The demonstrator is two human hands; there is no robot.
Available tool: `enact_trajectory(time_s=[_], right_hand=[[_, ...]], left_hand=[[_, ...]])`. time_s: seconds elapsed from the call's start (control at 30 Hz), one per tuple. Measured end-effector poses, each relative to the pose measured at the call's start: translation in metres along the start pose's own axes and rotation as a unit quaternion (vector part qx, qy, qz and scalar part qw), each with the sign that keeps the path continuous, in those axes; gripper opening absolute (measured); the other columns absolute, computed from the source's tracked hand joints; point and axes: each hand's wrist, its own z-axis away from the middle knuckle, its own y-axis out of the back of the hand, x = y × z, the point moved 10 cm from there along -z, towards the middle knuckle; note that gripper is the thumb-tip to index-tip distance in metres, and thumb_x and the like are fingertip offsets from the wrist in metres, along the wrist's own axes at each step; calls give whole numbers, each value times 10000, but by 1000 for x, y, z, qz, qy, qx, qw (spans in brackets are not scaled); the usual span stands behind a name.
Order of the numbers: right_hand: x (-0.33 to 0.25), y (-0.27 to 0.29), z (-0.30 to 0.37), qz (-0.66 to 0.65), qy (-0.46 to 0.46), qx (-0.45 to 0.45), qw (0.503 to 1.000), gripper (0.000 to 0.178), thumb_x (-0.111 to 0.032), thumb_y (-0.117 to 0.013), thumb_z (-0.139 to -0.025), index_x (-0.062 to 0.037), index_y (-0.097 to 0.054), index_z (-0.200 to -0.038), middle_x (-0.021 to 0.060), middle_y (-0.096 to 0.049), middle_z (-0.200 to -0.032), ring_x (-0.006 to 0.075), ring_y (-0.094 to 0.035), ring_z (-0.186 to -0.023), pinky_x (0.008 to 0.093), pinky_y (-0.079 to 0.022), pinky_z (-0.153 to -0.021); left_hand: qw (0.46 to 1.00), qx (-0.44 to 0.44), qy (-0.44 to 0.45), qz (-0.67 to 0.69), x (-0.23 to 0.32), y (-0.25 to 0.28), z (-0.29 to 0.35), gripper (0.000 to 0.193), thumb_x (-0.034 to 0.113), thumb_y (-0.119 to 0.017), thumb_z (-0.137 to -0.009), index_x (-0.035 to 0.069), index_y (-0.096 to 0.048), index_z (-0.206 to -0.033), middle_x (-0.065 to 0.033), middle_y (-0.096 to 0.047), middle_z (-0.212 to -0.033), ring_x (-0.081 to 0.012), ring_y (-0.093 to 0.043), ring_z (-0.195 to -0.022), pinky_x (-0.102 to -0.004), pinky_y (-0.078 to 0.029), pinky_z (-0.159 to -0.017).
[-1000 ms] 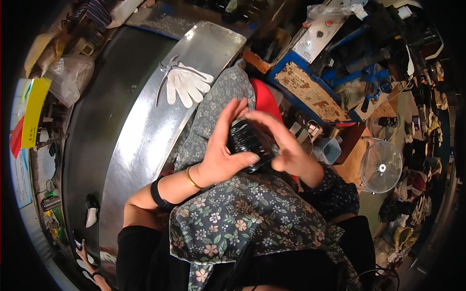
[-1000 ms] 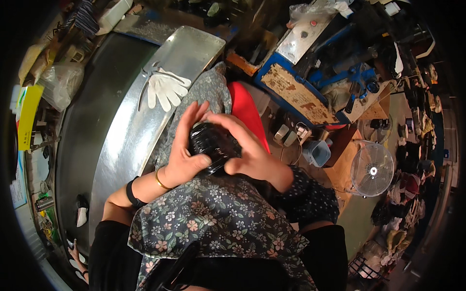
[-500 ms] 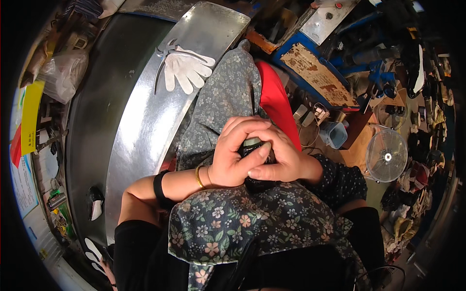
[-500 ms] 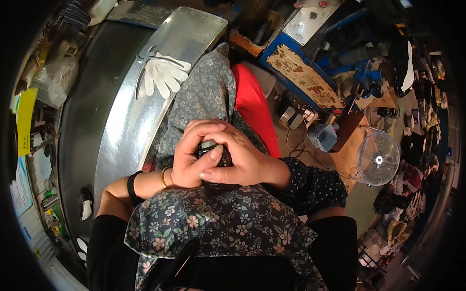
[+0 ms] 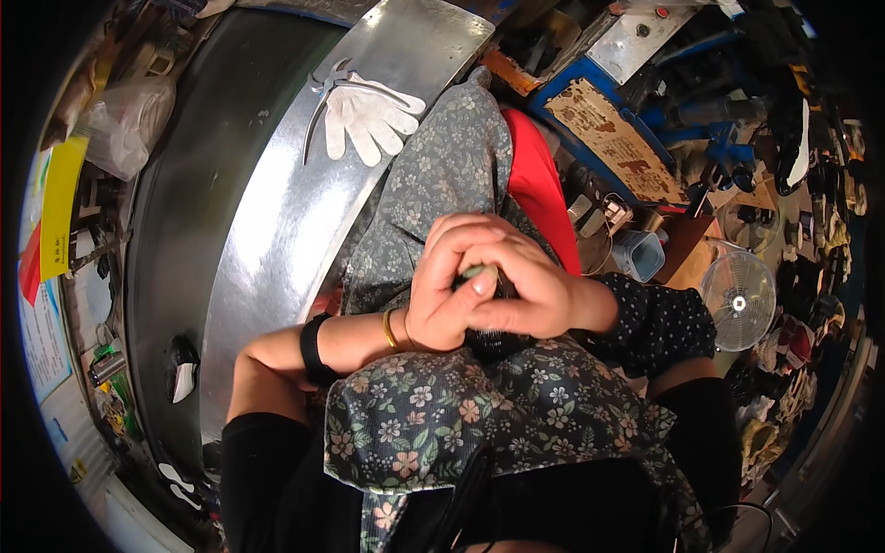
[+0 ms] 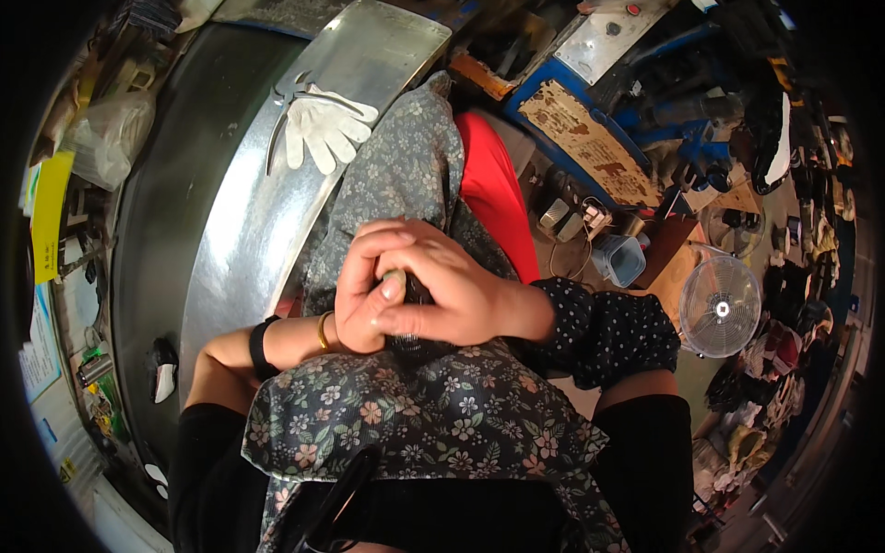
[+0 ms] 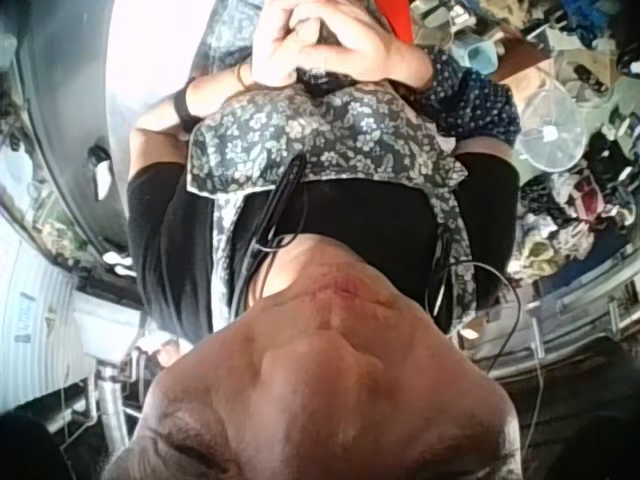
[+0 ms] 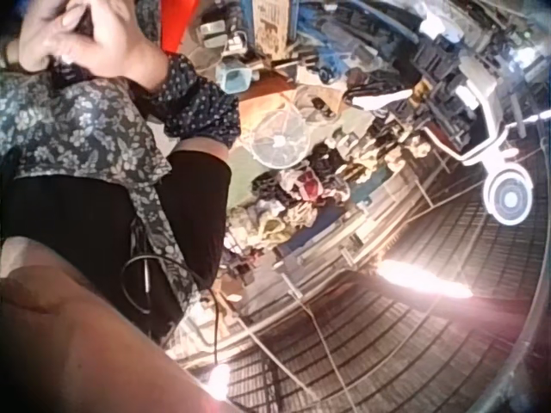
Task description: Operating a machine to shape and press shoe soles and uppers together.
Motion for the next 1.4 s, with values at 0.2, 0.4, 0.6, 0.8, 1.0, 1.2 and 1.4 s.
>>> enact_trajectory(time_s=[0.2,0.4,0.6,0.8,1.0,1.2,1.4], right_hand=[[75,29,32,-114,-20,195,974,990,-652,-606,-835,66,-282,-1435,223,-347,-1459,305,-333,-1375,400,-265,-1130],[151,23,59,156,-217,227,936,334,-207,-589,-949,40,-551,-1171,288,-634,-865,441,-645,-843,441,-515,-688],[149,52,48,28,-218,189,957,260,-245,-552,-982,6,-621,-973,176,-657,-815,361,-642,-767,396,-483,-650],[204,-1,62,-197,-436,294,827,715,-556,-256,-1028,39,-566,-1275,195,-640,-1197,252,-589,-1130,333,-424,-991],[154,28,5,370,-302,110,872,375,-240,-402,-989,13,-642,-850,189,-680,-805,362,-675,-733,419,-545,-635],[126,31,5,494,-152,124,847,218,-204,-510,-933,-6,-596,-967,151,-649,-770,326,-642,-629,453,-516,-532],[164,-1,53,-67,-324,178,927,702,-352,-343,-1041,43,-7,-1513,325,-161,-1543,407,-218,-1443,391,-207,-1175]], left_hand=[[928,-122,-214,-280,23,8,-31,522,368,-652,-855,7,-580,-1225,-220,-537,-1322,-391,-498,-1238,-494,-379,-1040],[943,-30,-19,-331,-53,46,-99,556,170,-722,-825,5,-490,-1302,-174,-554,-1224,-300,-533,-1129,-381,-414,-999],[969,-88,227,-34,-101,60,-91,520,61,-658,-884,56,-462,-1366,-45,-558,-1240,-120,-523,-1097,-245,-425,-940],[959,-42,275,45,-124,49,-74,540,32,-670,-873,63,-437,-1359,-48,-581,-1146,-122,-544,-1035,-253,-443,-911],[960,-68,272,-1,-140,52,-83,525,43,-665,-885,51,-423,-1351,-53,-596,-1090,-118,-561,-974,-248,-471,-840],[951,-129,276,-47,-132,39,-92,621,53,-685,-859,5,-364,-1388,-101,-596,-1127,-157,-560,-1002,-274,-475,-870],[903,62,233,356,-157,58,-67,540,222,-482,-984,18,-365,-1470,-128,-419,-1475,-218,-353,-1374,-321,-210,-1158]])
